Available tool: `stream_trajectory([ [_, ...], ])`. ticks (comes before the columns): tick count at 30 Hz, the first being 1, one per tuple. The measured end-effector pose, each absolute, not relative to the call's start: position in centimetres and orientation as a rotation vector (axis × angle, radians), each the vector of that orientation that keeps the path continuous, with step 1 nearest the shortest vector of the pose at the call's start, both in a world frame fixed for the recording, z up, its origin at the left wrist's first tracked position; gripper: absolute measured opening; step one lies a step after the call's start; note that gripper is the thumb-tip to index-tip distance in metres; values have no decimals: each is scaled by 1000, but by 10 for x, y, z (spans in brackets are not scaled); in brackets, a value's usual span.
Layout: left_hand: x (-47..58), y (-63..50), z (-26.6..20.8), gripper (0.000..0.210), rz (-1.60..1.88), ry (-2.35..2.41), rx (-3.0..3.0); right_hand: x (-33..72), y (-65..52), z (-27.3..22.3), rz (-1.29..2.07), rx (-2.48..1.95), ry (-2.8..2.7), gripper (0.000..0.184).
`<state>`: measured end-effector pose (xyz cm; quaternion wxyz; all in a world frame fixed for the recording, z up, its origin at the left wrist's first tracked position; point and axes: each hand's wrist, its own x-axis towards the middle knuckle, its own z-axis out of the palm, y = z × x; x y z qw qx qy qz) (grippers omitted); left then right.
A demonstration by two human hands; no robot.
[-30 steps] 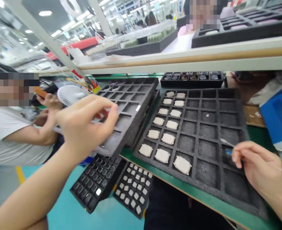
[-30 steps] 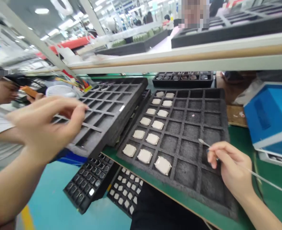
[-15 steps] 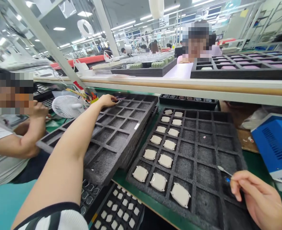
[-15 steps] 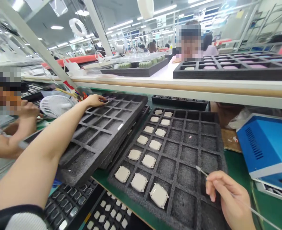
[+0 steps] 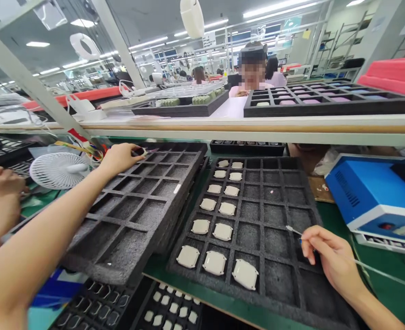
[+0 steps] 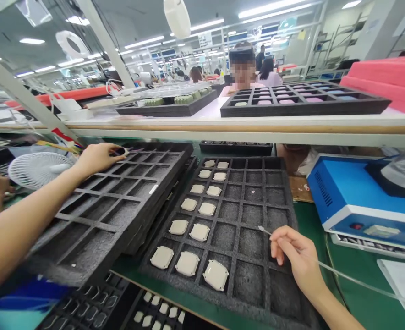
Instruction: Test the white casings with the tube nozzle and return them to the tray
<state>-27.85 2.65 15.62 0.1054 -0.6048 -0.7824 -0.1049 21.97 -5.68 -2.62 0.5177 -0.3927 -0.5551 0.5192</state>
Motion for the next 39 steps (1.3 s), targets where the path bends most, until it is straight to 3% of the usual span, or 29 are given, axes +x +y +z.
stream_trajectory([
  [1, -259, 9, 158, 51, -392, -2273, -1819, 219, -57, -27, 1250, -937, -1340, 18],
  [5, -161, -78, 145, 50, -1317, -2283, -2102, 216, -57, -25, 1234, -911, -1369, 17],
  [8, -98, -124, 116, 47, -1653, -2182, -2645, 214, -56, -22, 1219, -882, -1385, 16],
  [11, -56, -125, 82, 54, -2014, -1944, -3094, 214, -55, -21, 1227, -824, -1377, 13],
  [16, -8, -75, 38, 45, -2671, -1892, -3021, 217, -54, -22, 1246, -717, -1354, 14],
  [25, 19, -32, 5, 42, -2807, -1895, -2970, 216, -56, -21, 1244, -593, -1263, 14],
  [39, 13, -26, -6, 41, -2394, -1744, -3395, 217, -59, -8, 1287, -801, -1311, 14],
])
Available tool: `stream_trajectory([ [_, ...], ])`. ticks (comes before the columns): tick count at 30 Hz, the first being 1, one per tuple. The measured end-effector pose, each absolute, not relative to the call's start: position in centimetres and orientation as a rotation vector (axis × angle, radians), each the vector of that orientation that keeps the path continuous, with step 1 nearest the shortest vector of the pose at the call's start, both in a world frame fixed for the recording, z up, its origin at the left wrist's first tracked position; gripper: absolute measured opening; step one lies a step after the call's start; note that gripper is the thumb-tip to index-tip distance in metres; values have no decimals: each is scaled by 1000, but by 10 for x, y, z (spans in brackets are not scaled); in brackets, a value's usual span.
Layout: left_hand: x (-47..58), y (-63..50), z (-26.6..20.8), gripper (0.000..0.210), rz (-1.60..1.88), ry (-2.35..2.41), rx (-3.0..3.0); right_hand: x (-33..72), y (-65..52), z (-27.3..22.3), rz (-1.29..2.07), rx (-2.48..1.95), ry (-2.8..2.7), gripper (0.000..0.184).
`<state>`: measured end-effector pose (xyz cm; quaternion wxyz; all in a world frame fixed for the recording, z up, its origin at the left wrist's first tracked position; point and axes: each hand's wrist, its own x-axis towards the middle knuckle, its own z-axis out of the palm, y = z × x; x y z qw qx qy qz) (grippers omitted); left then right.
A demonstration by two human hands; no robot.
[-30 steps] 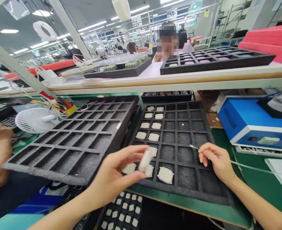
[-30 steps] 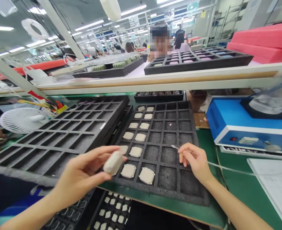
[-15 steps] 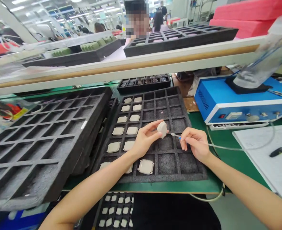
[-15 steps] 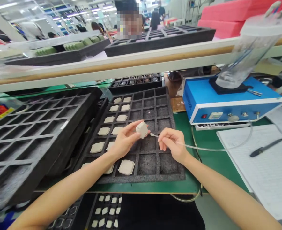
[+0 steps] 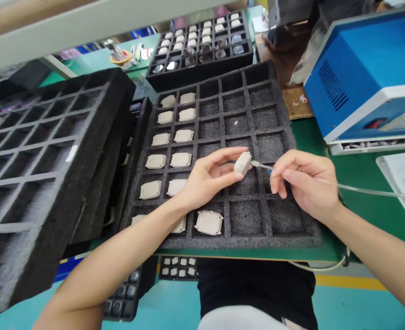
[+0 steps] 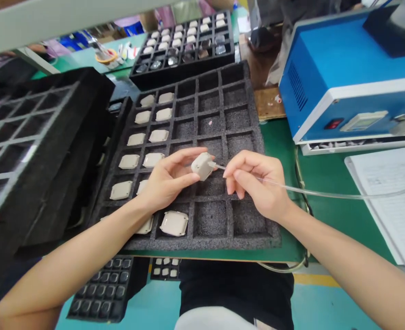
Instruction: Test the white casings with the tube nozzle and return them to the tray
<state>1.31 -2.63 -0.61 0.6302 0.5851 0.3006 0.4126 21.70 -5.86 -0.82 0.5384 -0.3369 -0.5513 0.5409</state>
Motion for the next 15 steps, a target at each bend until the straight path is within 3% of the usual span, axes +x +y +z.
stream_trajectory([
  [15, 12, -28, -5, 40, 907, 689, 1340, 216, -57, -7, 1269, -796, -1334, 17],
])
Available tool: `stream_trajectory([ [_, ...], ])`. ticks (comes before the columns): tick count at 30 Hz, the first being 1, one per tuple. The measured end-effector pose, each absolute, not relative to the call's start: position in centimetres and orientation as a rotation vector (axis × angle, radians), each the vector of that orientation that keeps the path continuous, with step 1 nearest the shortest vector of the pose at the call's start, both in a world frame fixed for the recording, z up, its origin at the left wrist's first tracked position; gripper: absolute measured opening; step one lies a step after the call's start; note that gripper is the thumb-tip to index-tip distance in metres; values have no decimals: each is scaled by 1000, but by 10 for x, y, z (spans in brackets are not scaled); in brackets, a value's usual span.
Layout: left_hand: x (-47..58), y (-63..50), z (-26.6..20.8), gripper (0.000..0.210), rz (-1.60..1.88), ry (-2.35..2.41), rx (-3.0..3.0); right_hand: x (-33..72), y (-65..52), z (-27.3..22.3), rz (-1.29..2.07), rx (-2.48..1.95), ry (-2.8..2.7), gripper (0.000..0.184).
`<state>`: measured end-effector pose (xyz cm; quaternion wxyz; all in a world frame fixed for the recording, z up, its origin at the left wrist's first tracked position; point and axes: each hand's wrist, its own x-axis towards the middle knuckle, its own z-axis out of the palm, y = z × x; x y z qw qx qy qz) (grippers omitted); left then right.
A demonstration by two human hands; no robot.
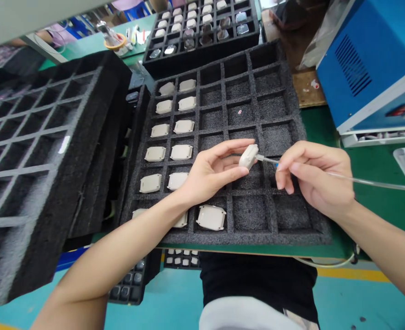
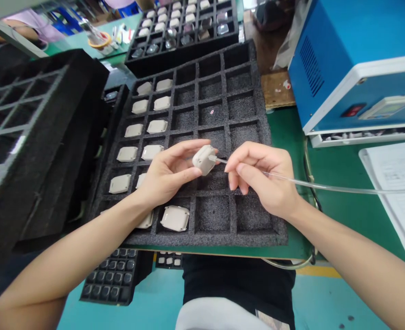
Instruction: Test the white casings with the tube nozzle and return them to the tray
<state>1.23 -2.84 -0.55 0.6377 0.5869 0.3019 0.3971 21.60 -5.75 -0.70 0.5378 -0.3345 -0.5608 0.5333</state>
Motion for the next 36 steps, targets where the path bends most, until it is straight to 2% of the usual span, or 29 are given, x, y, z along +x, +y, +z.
stream_trajectory([
  [25, 12, -29, -5, 43, 884, 710, 1362, 217, -58, -5, 1232, -822, -1357, 18],
  [36, 12, -28, -5, 44, 875, 718, 1380, 218, -56, -9, 1273, -768, -1325, 11],
])
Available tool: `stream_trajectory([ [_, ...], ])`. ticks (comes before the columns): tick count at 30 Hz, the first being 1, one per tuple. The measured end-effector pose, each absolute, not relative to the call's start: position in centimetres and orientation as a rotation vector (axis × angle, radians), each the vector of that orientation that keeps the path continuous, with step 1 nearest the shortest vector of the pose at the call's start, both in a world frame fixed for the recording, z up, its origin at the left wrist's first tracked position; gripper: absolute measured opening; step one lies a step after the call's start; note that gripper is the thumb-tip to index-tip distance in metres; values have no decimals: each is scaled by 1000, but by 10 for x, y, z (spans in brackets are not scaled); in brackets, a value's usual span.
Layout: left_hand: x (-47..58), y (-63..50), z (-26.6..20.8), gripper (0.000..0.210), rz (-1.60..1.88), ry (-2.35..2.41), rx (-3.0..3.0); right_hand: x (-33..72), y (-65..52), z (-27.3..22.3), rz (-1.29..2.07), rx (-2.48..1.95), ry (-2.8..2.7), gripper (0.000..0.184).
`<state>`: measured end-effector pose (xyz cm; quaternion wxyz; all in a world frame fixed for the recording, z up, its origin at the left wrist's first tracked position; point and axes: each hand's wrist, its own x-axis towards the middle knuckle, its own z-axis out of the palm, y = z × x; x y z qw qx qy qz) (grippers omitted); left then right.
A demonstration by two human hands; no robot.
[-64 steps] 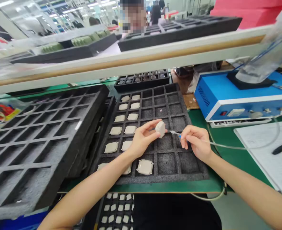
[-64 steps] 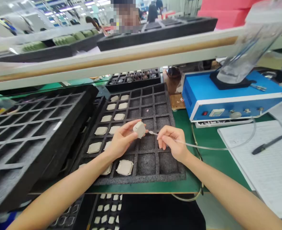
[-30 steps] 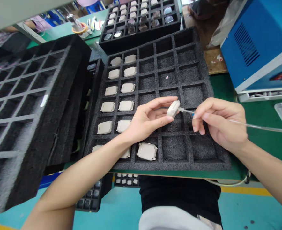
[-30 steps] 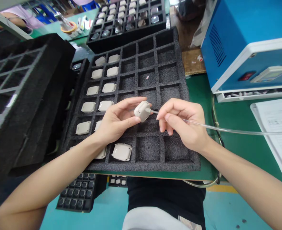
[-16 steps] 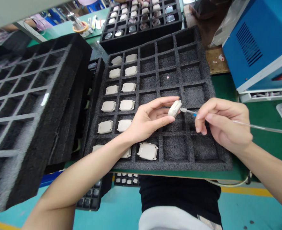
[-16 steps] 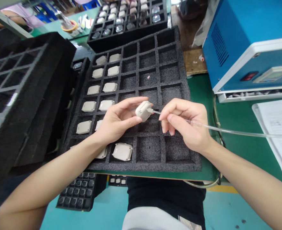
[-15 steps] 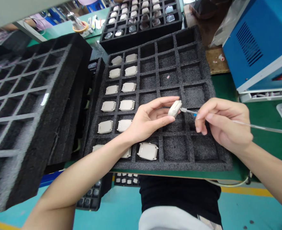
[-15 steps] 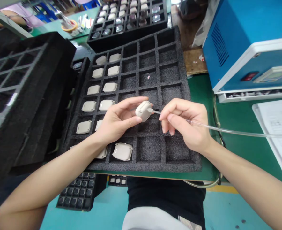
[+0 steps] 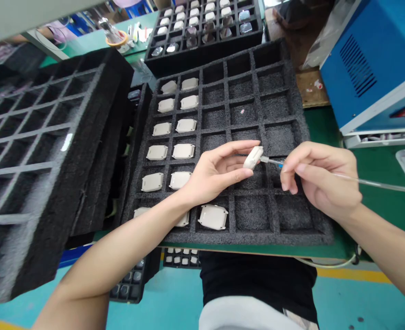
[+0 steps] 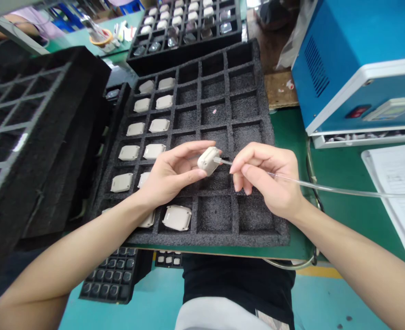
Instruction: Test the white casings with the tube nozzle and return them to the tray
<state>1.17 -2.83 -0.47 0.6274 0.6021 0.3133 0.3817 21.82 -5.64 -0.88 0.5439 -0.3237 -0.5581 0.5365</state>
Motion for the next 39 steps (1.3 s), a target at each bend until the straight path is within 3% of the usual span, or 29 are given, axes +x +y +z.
stream_trajectory([
  [11, 11, -25, 1, 44, 755, 1017, 1426, 211, -48, -10, 1395, -766, -1261, 14],
  [39, 11, -27, -4, 46, 825, 932, 1393, 209, -49, -11, 1382, -679, -1242, 8],
])
